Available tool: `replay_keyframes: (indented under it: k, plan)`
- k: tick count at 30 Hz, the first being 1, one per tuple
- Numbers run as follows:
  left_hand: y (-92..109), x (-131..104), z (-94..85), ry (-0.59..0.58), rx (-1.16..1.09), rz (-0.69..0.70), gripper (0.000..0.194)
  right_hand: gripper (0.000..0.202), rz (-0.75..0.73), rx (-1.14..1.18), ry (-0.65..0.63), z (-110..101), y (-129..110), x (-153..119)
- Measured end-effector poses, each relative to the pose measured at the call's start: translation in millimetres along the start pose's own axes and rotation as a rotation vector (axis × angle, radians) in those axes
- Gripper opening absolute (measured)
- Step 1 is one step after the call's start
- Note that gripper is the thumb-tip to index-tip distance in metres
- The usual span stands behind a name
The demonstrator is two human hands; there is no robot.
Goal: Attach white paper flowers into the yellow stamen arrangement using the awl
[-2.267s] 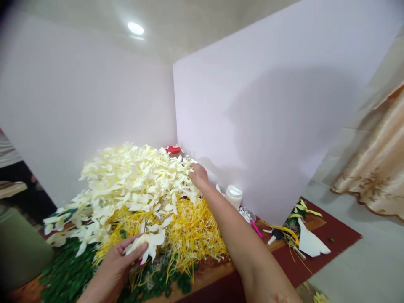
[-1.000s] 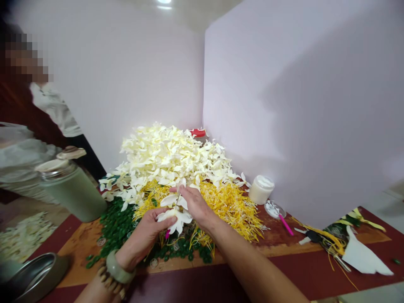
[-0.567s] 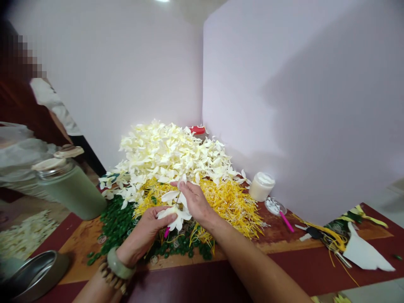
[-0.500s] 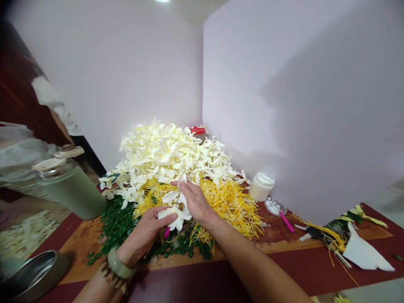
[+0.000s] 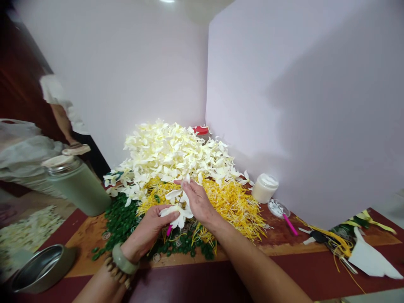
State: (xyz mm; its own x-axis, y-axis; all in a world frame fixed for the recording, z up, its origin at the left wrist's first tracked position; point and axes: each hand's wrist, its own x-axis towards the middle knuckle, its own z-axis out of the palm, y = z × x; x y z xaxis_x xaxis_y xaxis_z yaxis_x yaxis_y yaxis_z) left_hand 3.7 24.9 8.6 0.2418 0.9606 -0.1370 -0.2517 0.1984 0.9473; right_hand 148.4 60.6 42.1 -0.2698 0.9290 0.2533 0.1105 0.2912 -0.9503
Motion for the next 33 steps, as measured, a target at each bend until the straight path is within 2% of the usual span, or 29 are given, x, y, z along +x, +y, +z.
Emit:
replay_keyframes:
  k: [6, 9, 12, 15, 20, 26, 33]
  plan:
    - [-0.5, -1.4, -1.1, -0.004, -0.001, 0.008, 0.018, 0.038, -0.052, -0.101, -0.032, 0.1, -0.6, -3.0]
    - [-0.4, -0.8, -1.7, 0.022, -0.008, 0.018, 0.018, 0.034, -0.131, -0.199, -0.035, -0.1, -1.6, -3.9]
    - [1.4, -0.1, -1.6, 0.056, 0.0, 0.022, 0.02, 0.031, -0.214, -0.238, 0.009, -1.2, -0.3, -2.6]
    - [3.5, -0.3, -1.0, 0.064, -0.013, 0.011, 0.022, 0.027, -0.216, -0.244, 0.051, -2.0, 2.2, -0.9]
    - [4.5, -1.8, -1.2, 0.041, -0.029, 0.016, 0.025, 0.026, -0.223, -0.28, 0.086, -0.9, 3.6, -2.4]
    - [5.7, -2.2, -1.7, -0.002, -0.036, 0.038, 0.017, 0.026, -0.33, -0.372, 0.13, 0.8, 2.0, -5.9]
    - [3.1, -1.1, -3.4, 0.01, 0.001, 0.02, 0.022, 0.013, -0.241, -0.35, 0.139, 0.6, -1.6, -6.8]
